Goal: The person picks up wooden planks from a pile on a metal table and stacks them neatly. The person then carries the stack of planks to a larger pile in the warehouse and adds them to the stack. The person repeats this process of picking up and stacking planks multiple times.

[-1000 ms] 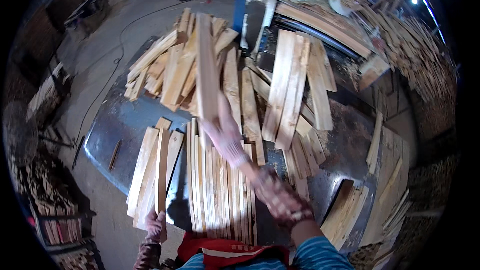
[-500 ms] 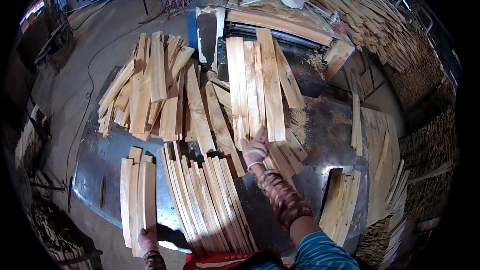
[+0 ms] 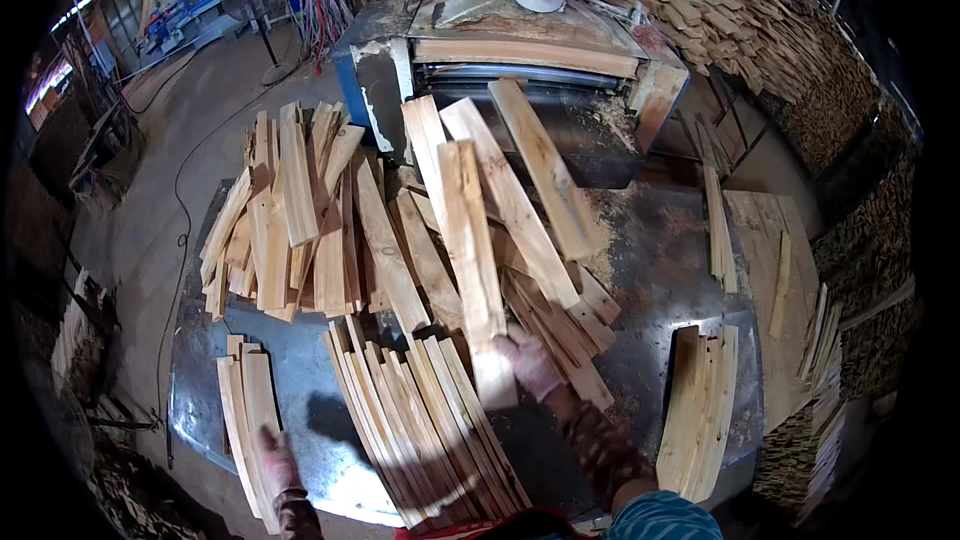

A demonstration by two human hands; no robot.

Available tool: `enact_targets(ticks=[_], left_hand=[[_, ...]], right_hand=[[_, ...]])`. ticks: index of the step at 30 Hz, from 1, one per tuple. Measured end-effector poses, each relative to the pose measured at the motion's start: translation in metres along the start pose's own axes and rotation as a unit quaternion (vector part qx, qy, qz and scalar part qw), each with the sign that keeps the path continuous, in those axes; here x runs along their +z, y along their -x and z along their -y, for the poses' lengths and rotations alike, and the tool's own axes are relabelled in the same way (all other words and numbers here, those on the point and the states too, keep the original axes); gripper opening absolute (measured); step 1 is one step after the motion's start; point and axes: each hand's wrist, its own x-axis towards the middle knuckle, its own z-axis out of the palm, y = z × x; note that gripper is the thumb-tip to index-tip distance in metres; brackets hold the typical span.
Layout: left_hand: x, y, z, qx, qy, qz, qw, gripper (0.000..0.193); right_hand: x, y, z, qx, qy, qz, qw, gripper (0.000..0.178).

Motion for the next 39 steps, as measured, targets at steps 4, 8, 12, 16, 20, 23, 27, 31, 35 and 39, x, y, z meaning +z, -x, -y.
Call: enact_targets(ticks=[4, 8, 12, 16, 20, 23, 27, 31, 35, 39], left_hand=[[0.106, 0.062, -0.181, -0.038, 0.338, 0.405, 0.849, 0.055], [0.178, 0.089, -0.209, -0.096, 0.410, 0.441, 0.793, 0.040], [0.155, 0.043, -0.264, 0.040, 0.327, 0.356, 0.874, 0.033], [0.104, -0.084, -0.327, 0.109, -0.010, 0.300, 0.948, 0.050], [0.106, -0.218, -0.363, 0.202, 0.141, 0.004, 0.969, 0.045], [0.096, -0.260, -0.325, 0.205, 0.213, -0.082, 0.952, 0.056], [0.162, -0.181, -0.240, 0.027, 0.493, 0.287, 0.821, 0.041], [0.184, -0.026, -0.219, -0.053, 0.447, 0.565, 0.691, 0.035], [0.188, 0.062, -0.232, -0.019, 0.229, 0.580, 0.782, 0.063], [0.180, 0.081, -0.270, 0.001, 0.348, 0.493, 0.798, 0.050]], right_hand=[[0.051, 0.062, 0.036, 0.035, -0.115, 0.083, 0.989, 0.024], [0.066, 0.070, 0.066, -0.044, -0.008, 0.156, 0.987, 0.032], [-0.009, 0.007, 0.096, -0.172, 0.166, -0.037, 0.970, 0.047], [-0.080, -0.068, 0.132, -0.123, 0.379, -0.216, 0.892, 0.085], [-0.090, -0.124, 0.031, -0.015, 0.522, -0.300, 0.798, 0.107], [-0.069, -0.124, -0.001, -0.001, 0.504, -0.218, 0.836, 0.111], [-0.083, -0.097, 0.019, 0.168, 0.400, -0.062, 0.899, 0.098], [-0.086, -0.003, 0.031, 0.048, 0.344, -0.209, 0.914, 0.074], [-0.050, 0.067, 0.030, -0.112, 0.315, -0.184, 0.924, 0.049], [0.002, 0.104, 0.046, -0.184, 0.161, 0.006, 0.970, 0.059]])
